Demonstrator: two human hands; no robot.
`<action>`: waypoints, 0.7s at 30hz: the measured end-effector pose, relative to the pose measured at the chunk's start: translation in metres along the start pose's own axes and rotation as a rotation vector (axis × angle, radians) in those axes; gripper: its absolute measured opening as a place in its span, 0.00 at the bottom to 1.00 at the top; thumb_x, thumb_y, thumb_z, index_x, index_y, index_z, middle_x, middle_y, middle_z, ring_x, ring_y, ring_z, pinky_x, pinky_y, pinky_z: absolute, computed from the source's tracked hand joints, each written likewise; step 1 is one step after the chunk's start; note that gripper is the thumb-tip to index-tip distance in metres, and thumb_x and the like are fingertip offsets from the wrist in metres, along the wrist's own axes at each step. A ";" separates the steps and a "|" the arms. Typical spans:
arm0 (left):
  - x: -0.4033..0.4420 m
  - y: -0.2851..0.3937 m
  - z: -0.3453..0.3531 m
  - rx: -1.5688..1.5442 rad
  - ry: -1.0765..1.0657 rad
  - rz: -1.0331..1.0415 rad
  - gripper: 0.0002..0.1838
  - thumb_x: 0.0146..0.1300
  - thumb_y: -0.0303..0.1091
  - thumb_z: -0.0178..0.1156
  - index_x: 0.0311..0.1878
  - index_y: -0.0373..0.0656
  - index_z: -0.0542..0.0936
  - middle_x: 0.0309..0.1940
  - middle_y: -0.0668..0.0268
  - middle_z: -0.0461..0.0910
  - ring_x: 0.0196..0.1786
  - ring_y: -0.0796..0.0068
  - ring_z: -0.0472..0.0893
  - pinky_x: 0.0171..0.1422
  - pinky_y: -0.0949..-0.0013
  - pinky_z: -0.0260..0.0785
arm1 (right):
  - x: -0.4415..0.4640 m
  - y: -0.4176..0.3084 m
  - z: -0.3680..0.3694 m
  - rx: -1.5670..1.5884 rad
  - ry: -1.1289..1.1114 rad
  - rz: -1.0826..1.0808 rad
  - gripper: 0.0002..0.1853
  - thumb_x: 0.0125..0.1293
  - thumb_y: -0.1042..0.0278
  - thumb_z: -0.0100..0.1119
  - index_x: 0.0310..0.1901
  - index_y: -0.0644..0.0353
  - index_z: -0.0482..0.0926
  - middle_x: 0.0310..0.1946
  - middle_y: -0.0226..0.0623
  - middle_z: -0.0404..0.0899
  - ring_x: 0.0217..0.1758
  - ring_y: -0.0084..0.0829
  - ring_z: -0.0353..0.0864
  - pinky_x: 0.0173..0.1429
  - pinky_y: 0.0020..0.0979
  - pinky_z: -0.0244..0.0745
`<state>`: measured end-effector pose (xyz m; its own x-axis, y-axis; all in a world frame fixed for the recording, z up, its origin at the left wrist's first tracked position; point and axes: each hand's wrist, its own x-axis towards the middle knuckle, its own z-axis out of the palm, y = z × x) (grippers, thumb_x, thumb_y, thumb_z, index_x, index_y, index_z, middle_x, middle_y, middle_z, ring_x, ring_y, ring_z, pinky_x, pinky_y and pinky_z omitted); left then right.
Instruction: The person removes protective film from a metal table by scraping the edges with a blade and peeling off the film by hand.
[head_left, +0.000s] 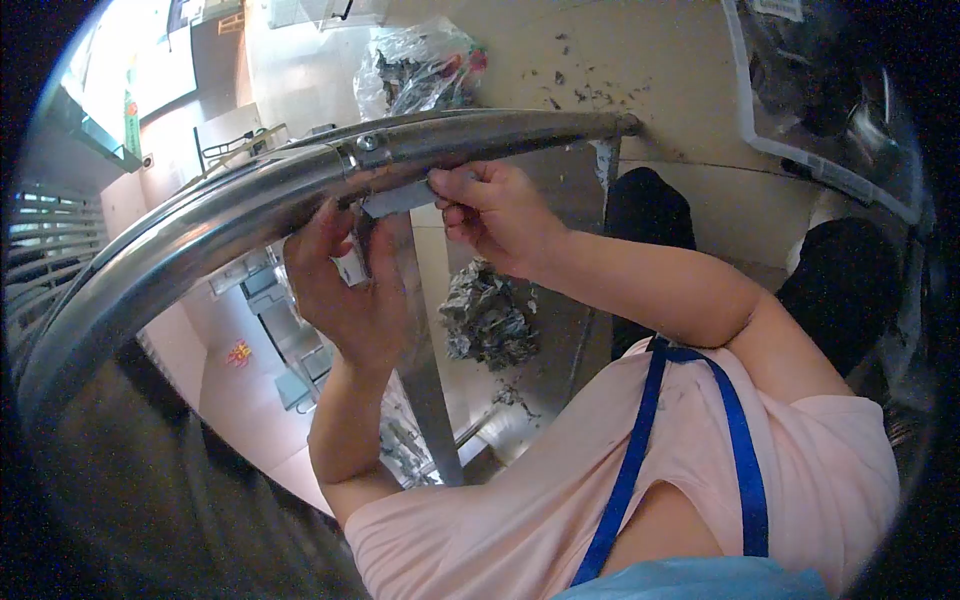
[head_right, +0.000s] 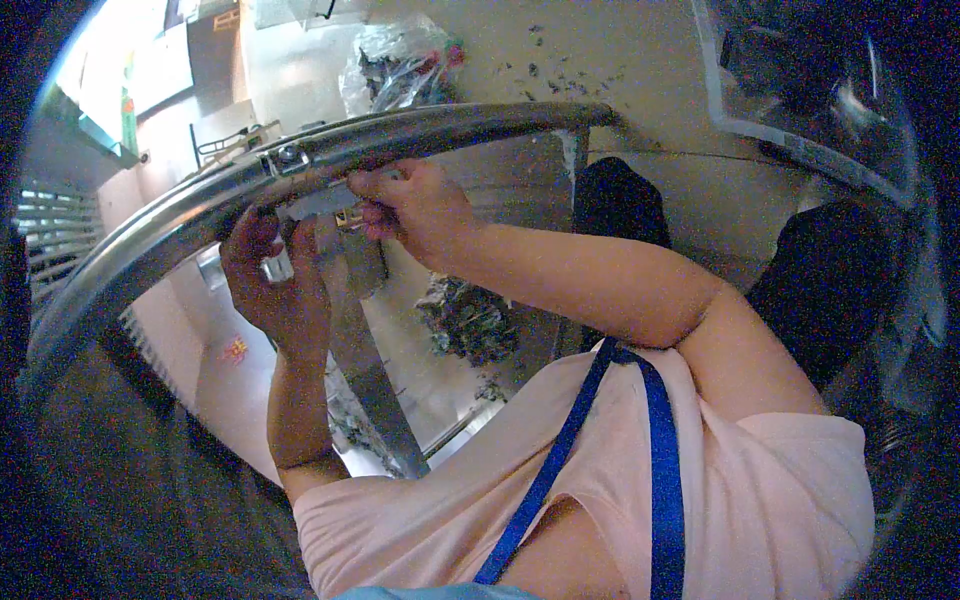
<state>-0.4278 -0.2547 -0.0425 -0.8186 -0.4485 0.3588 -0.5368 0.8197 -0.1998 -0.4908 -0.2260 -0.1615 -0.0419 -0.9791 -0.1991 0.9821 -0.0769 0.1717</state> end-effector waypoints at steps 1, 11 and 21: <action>-0.001 -0.002 0.001 -0.031 0.024 0.021 0.19 0.42 0.29 0.59 0.40 0.39 0.66 0.27 0.63 0.70 0.27 0.74 0.68 0.30 0.75 0.62 | 0.000 -0.002 -0.001 -0.017 -0.013 -0.024 0.07 0.49 0.67 0.55 0.25 0.59 0.67 0.15 0.27 0.66 0.15 0.16 0.65 0.18 0.16 0.63; -0.007 -0.006 0.006 -0.426 0.330 -0.111 0.13 0.51 0.23 0.48 0.40 0.35 0.62 0.32 0.60 0.70 0.33 0.76 0.70 0.36 0.77 0.64 | -0.030 -0.039 0.008 -0.456 -0.038 -0.403 0.10 0.46 0.67 0.58 0.25 0.61 0.67 0.18 0.31 0.70 0.17 0.18 0.68 0.19 0.17 0.65; -0.013 -0.057 -0.053 -0.347 0.418 -0.071 0.14 0.50 0.32 0.52 0.41 0.39 0.68 0.39 0.61 0.69 0.42 0.70 0.68 0.50 0.70 0.57 | -0.049 -0.016 0.081 -1.668 -0.597 -1.151 0.05 0.46 0.77 0.56 0.25 0.64 0.69 0.20 0.34 0.70 0.21 0.21 0.71 0.25 0.19 0.67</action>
<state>-0.3756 -0.2769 0.0126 -0.5939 -0.3856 0.7061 -0.4308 0.8937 0.1257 -0.5197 -0.1922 -0.0761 -0.3081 -0.5785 0.7552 -0.3406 -0.6741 -0.6554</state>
